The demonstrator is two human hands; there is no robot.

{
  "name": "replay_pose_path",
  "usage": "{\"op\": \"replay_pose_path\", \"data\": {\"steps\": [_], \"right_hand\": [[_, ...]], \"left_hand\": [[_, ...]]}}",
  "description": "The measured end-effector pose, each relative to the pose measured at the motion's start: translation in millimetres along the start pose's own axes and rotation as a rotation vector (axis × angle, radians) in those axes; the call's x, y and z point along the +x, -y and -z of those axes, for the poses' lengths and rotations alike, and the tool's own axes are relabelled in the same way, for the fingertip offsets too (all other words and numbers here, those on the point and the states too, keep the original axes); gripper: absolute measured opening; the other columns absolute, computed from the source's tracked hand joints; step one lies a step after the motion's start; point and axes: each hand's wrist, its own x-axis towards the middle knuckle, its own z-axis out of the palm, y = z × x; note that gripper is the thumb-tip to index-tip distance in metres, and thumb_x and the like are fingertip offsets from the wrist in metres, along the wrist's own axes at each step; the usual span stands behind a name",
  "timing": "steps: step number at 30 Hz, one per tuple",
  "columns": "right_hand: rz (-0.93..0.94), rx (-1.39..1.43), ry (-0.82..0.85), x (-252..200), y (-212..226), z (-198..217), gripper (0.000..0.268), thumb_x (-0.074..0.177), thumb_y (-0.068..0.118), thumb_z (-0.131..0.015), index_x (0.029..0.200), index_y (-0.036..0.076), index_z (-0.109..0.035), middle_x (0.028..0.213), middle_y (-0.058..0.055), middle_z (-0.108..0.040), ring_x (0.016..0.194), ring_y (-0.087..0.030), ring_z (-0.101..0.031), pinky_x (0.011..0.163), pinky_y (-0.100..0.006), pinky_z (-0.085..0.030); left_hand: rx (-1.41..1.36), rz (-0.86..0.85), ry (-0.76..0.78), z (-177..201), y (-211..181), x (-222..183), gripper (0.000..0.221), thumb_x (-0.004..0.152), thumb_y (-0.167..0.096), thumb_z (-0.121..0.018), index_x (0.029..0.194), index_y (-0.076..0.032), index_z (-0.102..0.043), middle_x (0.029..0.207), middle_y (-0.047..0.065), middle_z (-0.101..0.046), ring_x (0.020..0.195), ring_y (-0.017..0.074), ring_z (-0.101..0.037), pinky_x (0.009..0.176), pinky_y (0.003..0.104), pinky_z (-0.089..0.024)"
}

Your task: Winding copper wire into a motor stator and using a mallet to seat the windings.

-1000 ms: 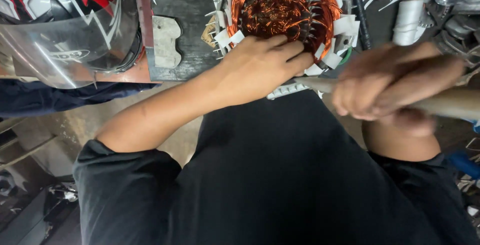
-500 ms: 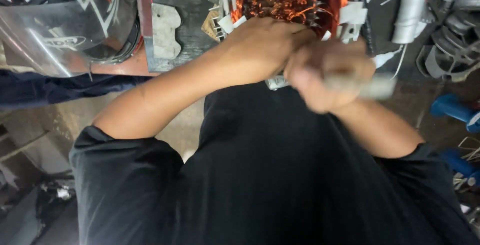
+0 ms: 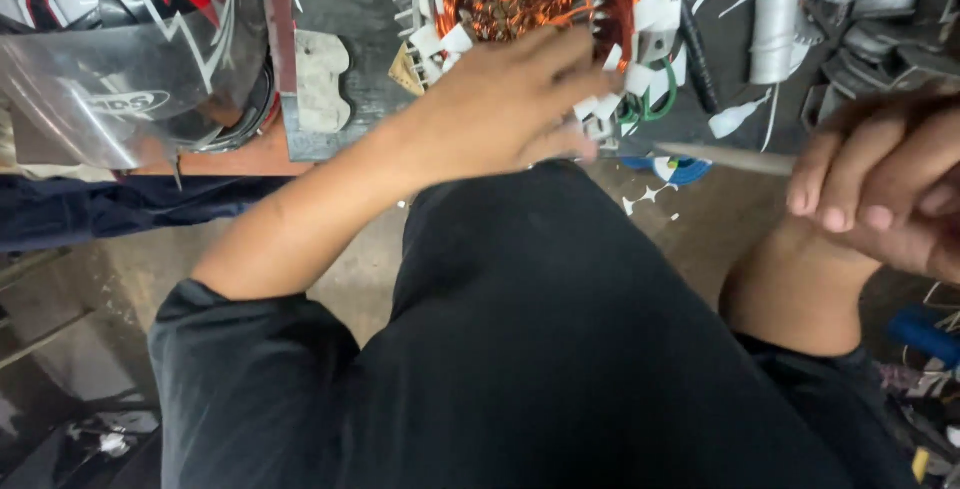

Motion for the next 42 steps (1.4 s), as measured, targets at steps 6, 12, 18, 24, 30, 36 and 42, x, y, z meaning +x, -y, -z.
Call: {"op": "replay_pose_path", "data": {"steps": [6,12,18,24,30,36,42], "right_hand": [[-0.075,-0.020,-0.003,-9.0,-2.6,-1.6,0.027,0.106,0.034,-0.041,0.084,0.019,-0.040,0.070,0.003,-0.047,0.055,-0.012,-0.056,0.055,-0.025,-0.062],[-0.156,-0.074,0.148,35.2,-19.3,-10.3,0.044,0.108,0.044,-0.043,0.072,0.020,-0.042,0.060,0.006,-0.048,0.048,-0.009,-0.056,0.050,-0.025,-0.060],[0.038,-0.016,0.510,110.7,-64.3,-39.9,0.020,0.092,0.009,-0.042,0.073,0.011,-0.049,0.051,0.001,-0.052,0.035,-0.009,-0.052,0.036,-0.024,-0.058],[-0.194,-0.241,0.418,108.0,-95.4,-75.4,0.037,0.093,0.013,-0.053,0.057,0.004,-0.047,0.052,-0.009,-0.054,0.041,-0.021,-0.055,0.039,-0.033,-0.047],[0.166,-0.303,0.442,97.4,-83.7,-56.9,0.032,0.092,-0.012,-0.051,0.104,0.011,-0.033,0.057,-0.008,-0.035,0.043,-0.026,-0.043,0.043,-0.039,-0.050],[-0.104,0.041,0.558,103.4,-62.9,-33.3,0.014,0.095,0.015,-0.056,0.082,0.013,-0.053,0.051,0.008,-0.050,0.034,-0.005,-0.053,0.033,-0.022,-0.063],[-0.220,-0.059,0.409,96.4,-90.2,-58.0,0.027,0.092,0.010,-0.053,0.065,0.013,-0.048,0.044,0.002,-0.047,0.030,-0.009,-0.051,0.028,-0.021,-0.047]], "left_hand": [[0.696,0.024,0.027,-26.7,-15.2,9.3,0.067,0.087,-0.076,-0.070,0.125,-0.023,-0.057,0.116,0.002,-0.063,0.092,0.0190,-0.062,0.059,0.025,-0.049],[0.419,0.067,-0.030,-33.9,1.2,15.0,0.020,0.093,-0.009,-0.069,0.111,-0.016,-0.065,0.090,0.002,-0.072,0.077,0.0143,-0.065,0.039,0.022,-0.047],[-0.040,0.222,0.135,-19.1,8.3,21.5,0.014,0.099,-0.004,-0.054,0.111,-0.002,-0.063,0.084,0.013,-0.068,0.066,0.0331,-0.066,0.043,0.046,-0.051],[-0.176,0.299,0.230,-17.9,16.8,19.7,0.022,0.095,0.006,-0.049,0.110,0.003,-0.065,0.092,0.011,-0.066,0.060,0.0258,-0.067,0.042,0.034,-0.053],[-0.394,0.403,0.199,-3.6,13.2,23.8,0.037,0.090,0.007,-0.044,0.113,-0.011,-0.066,0.075,0.007,-0.064,0.051,0.0230,-0.060,0.038,0.039,-0.038],[-0.330,0.338,0.139,-15.8,16.2,19.0,0.024,0.105,-0.009,-0.046,0.081,-0.008,-0.051,0.060,0.002,-0.043,0.045,0.0154,-0.042,0.040,0.034,-0.033],[-0.296,0.403,0.159,-14.3,17.7,21.6,0.008,0.097,-0.007,-0.061,0.090,-0.010,-0.060,0.069,0.002,-0.061,0.052,0.0152,-0.060,0.043,0.031,-0.052]]}}
